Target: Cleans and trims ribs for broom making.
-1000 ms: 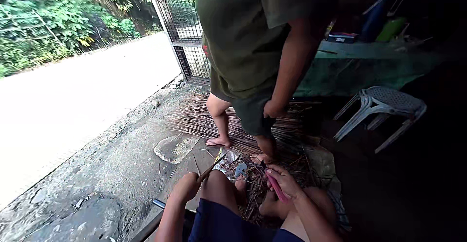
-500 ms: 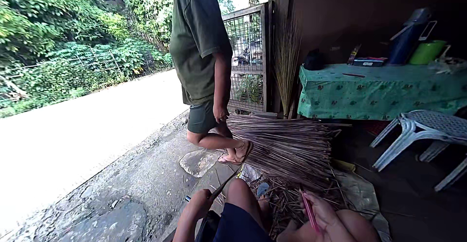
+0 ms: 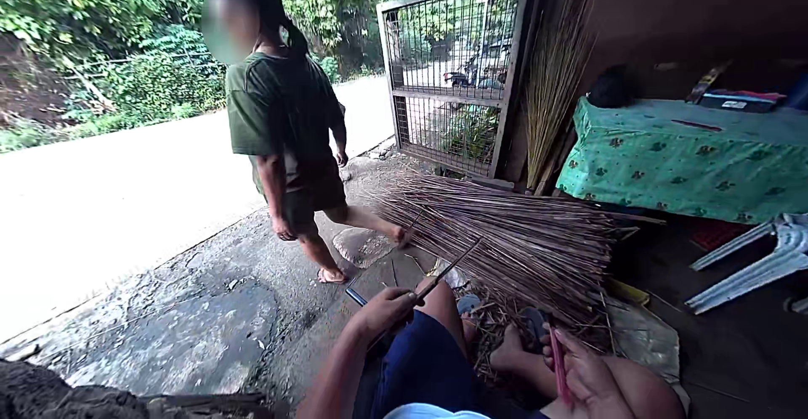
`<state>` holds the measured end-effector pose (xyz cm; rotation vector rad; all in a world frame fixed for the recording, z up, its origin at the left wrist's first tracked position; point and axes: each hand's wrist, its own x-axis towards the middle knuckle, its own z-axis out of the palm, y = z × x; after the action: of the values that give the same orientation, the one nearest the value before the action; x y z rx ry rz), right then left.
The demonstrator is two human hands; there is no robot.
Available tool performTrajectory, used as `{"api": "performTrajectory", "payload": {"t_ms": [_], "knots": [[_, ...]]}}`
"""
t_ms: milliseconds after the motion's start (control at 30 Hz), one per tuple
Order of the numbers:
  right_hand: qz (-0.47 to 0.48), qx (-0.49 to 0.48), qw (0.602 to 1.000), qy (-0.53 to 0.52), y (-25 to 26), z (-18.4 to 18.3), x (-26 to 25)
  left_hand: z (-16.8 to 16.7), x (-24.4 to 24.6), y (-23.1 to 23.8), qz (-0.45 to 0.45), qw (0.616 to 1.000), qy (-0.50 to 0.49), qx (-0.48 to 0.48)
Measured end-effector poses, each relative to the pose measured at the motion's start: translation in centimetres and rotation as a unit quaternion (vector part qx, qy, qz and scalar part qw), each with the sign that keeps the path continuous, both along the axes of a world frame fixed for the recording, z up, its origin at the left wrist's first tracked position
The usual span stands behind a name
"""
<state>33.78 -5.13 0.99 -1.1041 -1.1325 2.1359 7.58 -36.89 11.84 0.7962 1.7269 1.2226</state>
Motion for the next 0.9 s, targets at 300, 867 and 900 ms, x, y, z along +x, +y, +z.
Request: {"api": "performTrajectory", "payload": {"t_ms": [300,867,900], "knots": [[0.006,0.017,1.0,-0.025,0.8,-1.5,-2.4,-2.2,3.4,4.5,-0.073,0.989,-0.114,0.063],[0.018,0.066,0.997,-0.026,0.0,-1.3,-3.2,-2.2,4.9,7.2,-0.06,0.994,-0.089,0.017],[0.019,0.076,0.997,-0.019,0.0,-1.4,-2.9,-2.2,5.0,7.3,-0.058,0.994,-0.089,0.013]]}}
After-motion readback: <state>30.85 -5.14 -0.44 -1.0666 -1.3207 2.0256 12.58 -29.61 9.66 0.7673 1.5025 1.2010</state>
